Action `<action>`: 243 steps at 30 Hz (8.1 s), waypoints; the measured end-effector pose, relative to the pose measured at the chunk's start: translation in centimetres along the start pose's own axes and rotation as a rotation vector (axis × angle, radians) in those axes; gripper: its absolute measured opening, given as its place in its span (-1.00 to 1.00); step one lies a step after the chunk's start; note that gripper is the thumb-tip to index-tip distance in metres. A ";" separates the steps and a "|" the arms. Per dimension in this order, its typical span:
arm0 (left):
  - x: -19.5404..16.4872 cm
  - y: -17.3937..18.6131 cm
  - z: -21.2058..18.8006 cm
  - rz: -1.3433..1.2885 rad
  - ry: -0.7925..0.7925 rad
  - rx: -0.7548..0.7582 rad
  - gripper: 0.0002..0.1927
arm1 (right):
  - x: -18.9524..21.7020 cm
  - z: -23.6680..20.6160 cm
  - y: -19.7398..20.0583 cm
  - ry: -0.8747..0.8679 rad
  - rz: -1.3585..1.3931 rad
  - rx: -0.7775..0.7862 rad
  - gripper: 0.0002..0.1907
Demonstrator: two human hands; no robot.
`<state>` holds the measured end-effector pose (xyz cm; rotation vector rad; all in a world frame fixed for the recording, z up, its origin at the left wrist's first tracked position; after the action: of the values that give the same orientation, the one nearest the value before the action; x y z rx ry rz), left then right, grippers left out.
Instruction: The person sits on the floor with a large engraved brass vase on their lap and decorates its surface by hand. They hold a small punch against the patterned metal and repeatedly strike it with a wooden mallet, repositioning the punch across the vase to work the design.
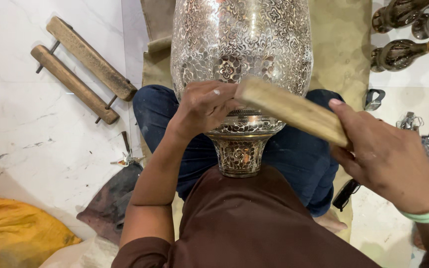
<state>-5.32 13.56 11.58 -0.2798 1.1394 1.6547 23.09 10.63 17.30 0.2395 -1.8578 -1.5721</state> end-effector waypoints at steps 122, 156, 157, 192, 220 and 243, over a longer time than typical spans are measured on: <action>0.5 0.3 1.5 -0.130 -0.019 0.172 -0.71 | -0.3 1.4 0.4 -0.078 -0.061 -0.107 -0.47; 0.8 0.3 1.5 -0.206 -0.069 0.148 -0.66 | -0.3 1.7 0.7 0.020 0.008 -0.143 -0.27; 0.8 0.3 1.5 -0.226 -0.075 0.147 -0.66 | 0.2 1.5 1.6 0.101 0.155 -0.261 -0.32; 1.2 0.0 2.5 -0.113 0.037 0.146 -0.64 | -3.7 2.2 -0.5 -0.316 0.039 -0.012 -0.17; 0.6 0.4 5.2 -0.226 -0.119 0.365 -0.62 | -1.2 -2.2 -4.2 -0.431 0.134 0.042 -0.31; 0.6 0.4 5.5 -0.259 -0.116 0.400 -0.62 | -1.8 -3.3 -4.0 -0.317 0.254 -0.071 -0.32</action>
<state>-4.02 18.29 14.22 -0.0687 1.2585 1.1729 25.26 7.94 13.07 -0.2842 -1.9711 -1.5600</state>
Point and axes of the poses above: each hand's wrist, its own z-axis towards the middle knuckle, its own y-axis out of the back of the hand, x = y × z, the point moved 7 cm from there along z, towards the middle knuckle, and after that the axes turned 2 degrees about x, right-handed, at the moved point
